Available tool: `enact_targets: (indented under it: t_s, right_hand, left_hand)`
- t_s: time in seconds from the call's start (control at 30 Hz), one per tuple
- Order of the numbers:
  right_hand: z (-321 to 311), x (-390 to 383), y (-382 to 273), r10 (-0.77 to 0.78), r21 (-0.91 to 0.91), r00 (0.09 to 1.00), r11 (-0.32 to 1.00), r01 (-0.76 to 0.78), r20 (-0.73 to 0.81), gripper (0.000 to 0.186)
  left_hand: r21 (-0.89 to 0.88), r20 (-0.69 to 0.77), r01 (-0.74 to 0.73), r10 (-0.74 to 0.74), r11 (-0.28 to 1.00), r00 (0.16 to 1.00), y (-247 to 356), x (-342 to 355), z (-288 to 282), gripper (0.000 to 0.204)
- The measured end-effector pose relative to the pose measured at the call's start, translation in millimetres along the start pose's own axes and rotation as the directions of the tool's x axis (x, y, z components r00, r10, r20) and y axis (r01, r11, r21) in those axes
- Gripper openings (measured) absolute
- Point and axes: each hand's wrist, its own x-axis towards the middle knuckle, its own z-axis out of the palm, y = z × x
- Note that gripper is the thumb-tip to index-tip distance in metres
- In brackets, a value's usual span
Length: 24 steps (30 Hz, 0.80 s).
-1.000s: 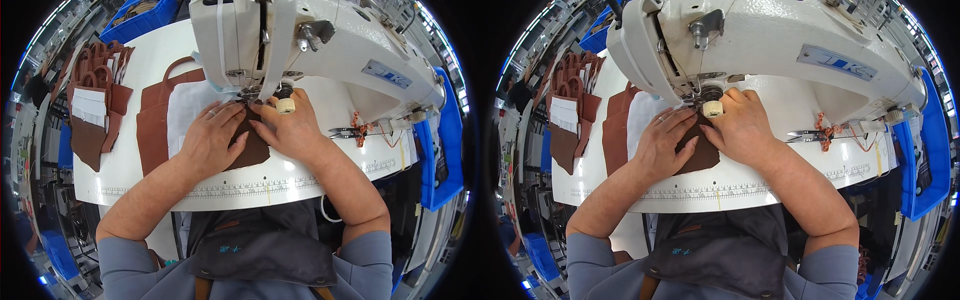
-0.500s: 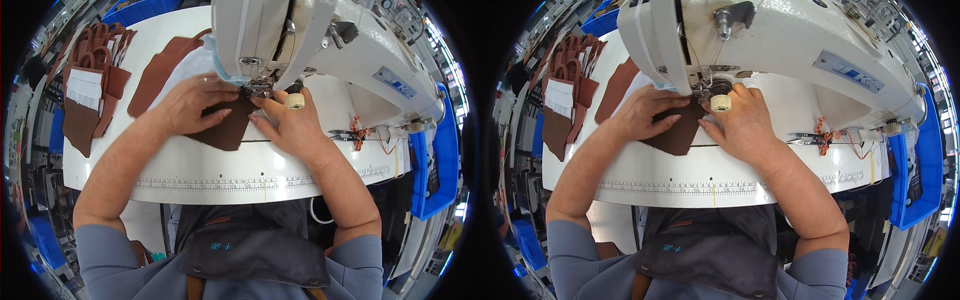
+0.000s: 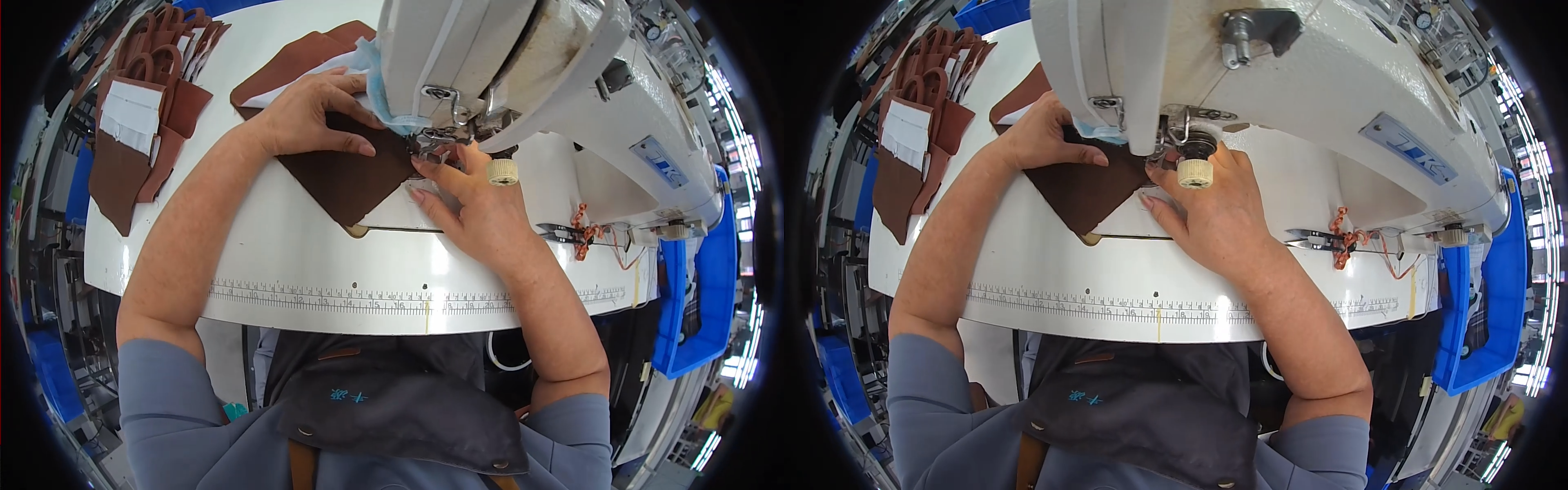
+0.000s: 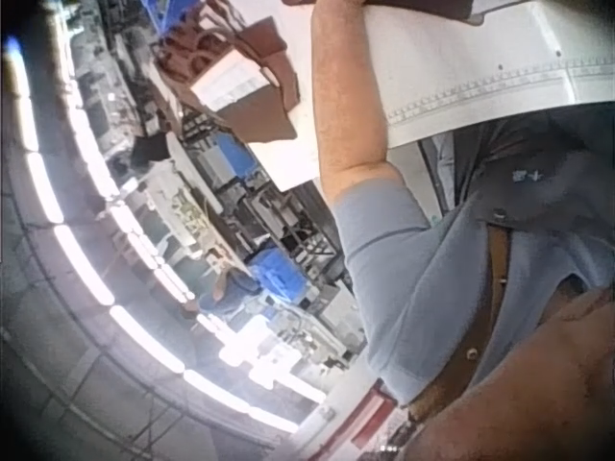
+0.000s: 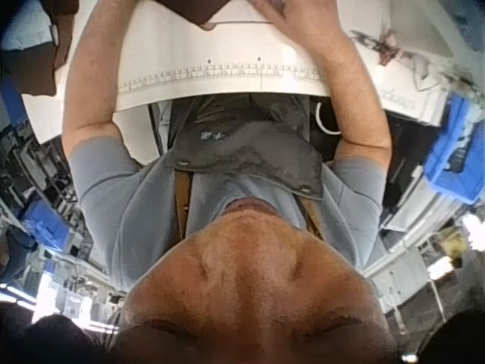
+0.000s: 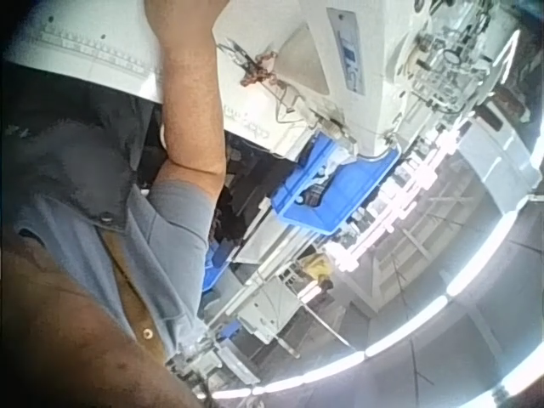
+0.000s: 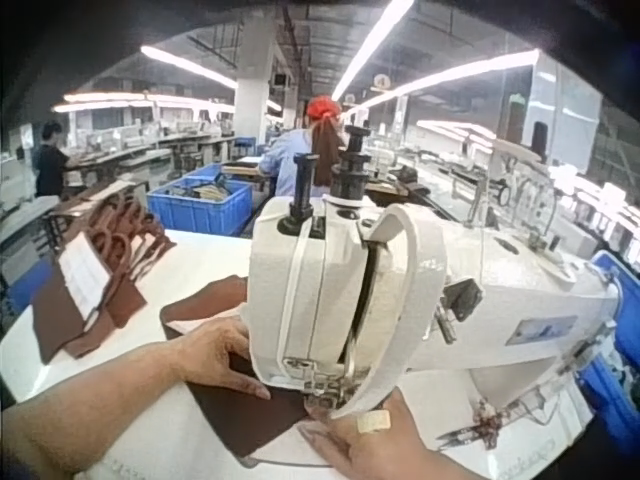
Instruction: The recorder uses a sewing machine to join pieces of a leather bag together, repeating the process for multiple units.
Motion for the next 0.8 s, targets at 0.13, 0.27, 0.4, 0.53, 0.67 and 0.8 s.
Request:
enact_targets:
  t_s: [0.13, 0.27, 0.4, 0.53, 0.67, 0.8]
  right_hand:
    - [3.4, -3.1, 0.3, 0.011, -0.075, 1.0, 0.997, -0.009, 0.013, 0.033]
    - [1.3, -2.1, -2.5, 0.024, -0.118, 1.0, 0.993, -0.023, 0.011, 0.031]
    - [3.3, -2.3, 1.5, 0.041, -0.075, 0.999, 0.996, -0.041, -0.003, 0.028]
    - [2.7, -1.4, 5.1, 0.019, -0.041, 0.999, 0.999, -0.02, -0.025, 0.025]
    - [-1.5, 0.5, 3.3, -0.019, 0.02, 0.999, 1.0, 0.019, -0.037, 0.024]
    - [-3.8, 2.0, -3.9, -0.097, 0.08, 0.994, 0.992, 0.101, -0.055, 0.023]
  left_hand:
    - [-0.05, 0.026, 0.039, -0.038, 0.998, 0.999, -12.9, 11.1, -2.2, 0.039]
    - [-0.146, -0.014, 0.128, -0.132, 0.981, 0.991, -32.9, 13.5, -2.1, 0.034]
    - [-0.219, -0.107, 0.117, -0.143, 0.969, 0.984, -53.0, 7.4, -0.1, 0.06]
    - [0.436, -0.18, 0.214, -0.149, 0.874, 0.972, -22.2, -8.6, 12.6, 0.085]
    - [0.618, -0.289, 0.356, -0.219, 0.701, 0.932, 30.4, -48.3, 37.0, 0.088]
    - [0.66, -0.252, 0.376, -0.28, 0.65, 0.926, 92.1, -103.4, 43.0, 0.094]
